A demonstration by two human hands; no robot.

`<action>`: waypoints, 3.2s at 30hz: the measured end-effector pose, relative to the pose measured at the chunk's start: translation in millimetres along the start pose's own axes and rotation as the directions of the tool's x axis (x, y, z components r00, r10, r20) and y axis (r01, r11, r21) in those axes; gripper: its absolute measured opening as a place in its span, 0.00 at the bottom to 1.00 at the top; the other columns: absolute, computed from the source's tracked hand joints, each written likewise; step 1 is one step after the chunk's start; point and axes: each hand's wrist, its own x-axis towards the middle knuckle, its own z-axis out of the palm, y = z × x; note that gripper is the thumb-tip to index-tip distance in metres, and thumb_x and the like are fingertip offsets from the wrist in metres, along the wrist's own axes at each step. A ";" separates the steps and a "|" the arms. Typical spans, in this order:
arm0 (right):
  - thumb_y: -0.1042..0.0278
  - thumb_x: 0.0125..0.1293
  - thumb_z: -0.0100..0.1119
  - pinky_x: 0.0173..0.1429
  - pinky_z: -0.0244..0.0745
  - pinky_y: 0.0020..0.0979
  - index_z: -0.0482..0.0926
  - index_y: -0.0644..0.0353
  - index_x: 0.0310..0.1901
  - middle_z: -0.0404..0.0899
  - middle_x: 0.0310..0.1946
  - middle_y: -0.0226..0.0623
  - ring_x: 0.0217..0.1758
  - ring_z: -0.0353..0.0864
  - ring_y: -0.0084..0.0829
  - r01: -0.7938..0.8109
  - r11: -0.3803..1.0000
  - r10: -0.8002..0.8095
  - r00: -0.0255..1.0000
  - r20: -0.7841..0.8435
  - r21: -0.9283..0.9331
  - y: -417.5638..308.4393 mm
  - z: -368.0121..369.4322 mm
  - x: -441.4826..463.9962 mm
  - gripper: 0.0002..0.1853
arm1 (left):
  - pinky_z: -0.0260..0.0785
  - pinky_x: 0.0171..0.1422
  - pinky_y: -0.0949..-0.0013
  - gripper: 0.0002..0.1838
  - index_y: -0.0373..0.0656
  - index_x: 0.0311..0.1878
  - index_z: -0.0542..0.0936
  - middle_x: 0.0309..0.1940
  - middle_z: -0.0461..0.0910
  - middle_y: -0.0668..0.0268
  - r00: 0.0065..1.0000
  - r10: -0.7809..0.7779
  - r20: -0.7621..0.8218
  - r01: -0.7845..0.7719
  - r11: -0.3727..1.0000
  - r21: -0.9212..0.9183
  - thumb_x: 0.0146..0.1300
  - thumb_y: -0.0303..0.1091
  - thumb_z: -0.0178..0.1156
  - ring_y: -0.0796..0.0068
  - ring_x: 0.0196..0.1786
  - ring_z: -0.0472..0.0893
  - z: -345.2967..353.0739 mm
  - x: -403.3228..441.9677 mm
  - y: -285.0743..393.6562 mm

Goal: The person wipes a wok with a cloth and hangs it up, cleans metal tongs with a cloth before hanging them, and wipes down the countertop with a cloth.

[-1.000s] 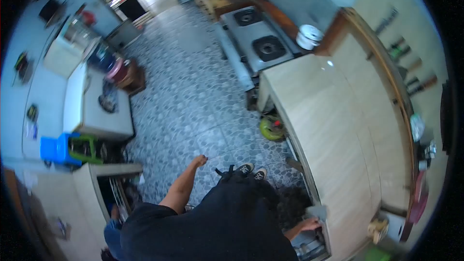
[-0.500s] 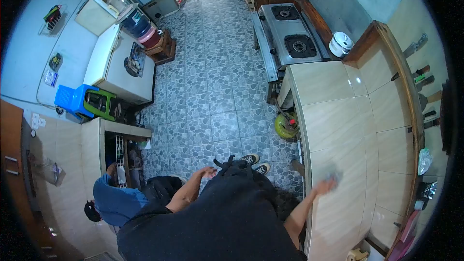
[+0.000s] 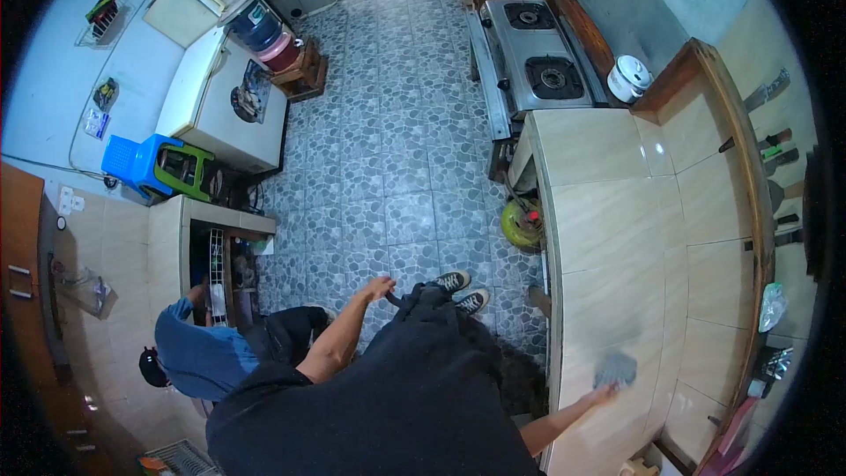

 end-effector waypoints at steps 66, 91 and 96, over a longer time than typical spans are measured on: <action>0.42 0.72 0.46 0.75 0.50 0.41 0.42 0.58 0.75 0.46 0.75 0.47 0.77 0.47 0.43 -0.080 0.954 0.298 0.327 0.897 -0.288 -143.3 227.0 -304.7 0.42 | 0.69 0.49 0.50 0.19 0.35 0.50 0.72 0.38 0.78 0.42 0.623 0.772 0.125 -0.768 0.634 -0.086 0.67 0.42 0.53 0.41 0.44 0.78 90.3 -49.4 313.0; 0.65 0.63 0.59 0.70 0.61 0.42 0.60 0.59 0.71 0.60 0.69 0.52 0.71 0.62 0.49 0.790 0.562 -0.818 0.575 -0.022 -0.245 -344.5 149.1 -81.0 0.35 | 0.67 0.60 0.52 0.25 0.40 0.59 0.70 0.60 0.65 0.54 0.581 0.747 0.323 -0.809 0.488 0.327 0.68 0.47 0.55 0.49 0.60 0.70 34.2 -56.9 259.2; 0.65 0.60 0.60 0.73 0.52 0.50 0.56 0.50 0.73 0.56 0.72 0.48 0.74 0.56 0.48 0.583 0.341 -0.830 0.555 0.056 -0.737 -277.8 163.5 -78.7 0.39 | 0.65 0.64 0.51 0.23 0.39 0.57 0.70 0.61 0.65 0.53 0.693 0.639 0.334 -0.720 0.589 0.367 0.69 0.48 0.54 0.47 0.62 0.68 30.2 -41.3 238.6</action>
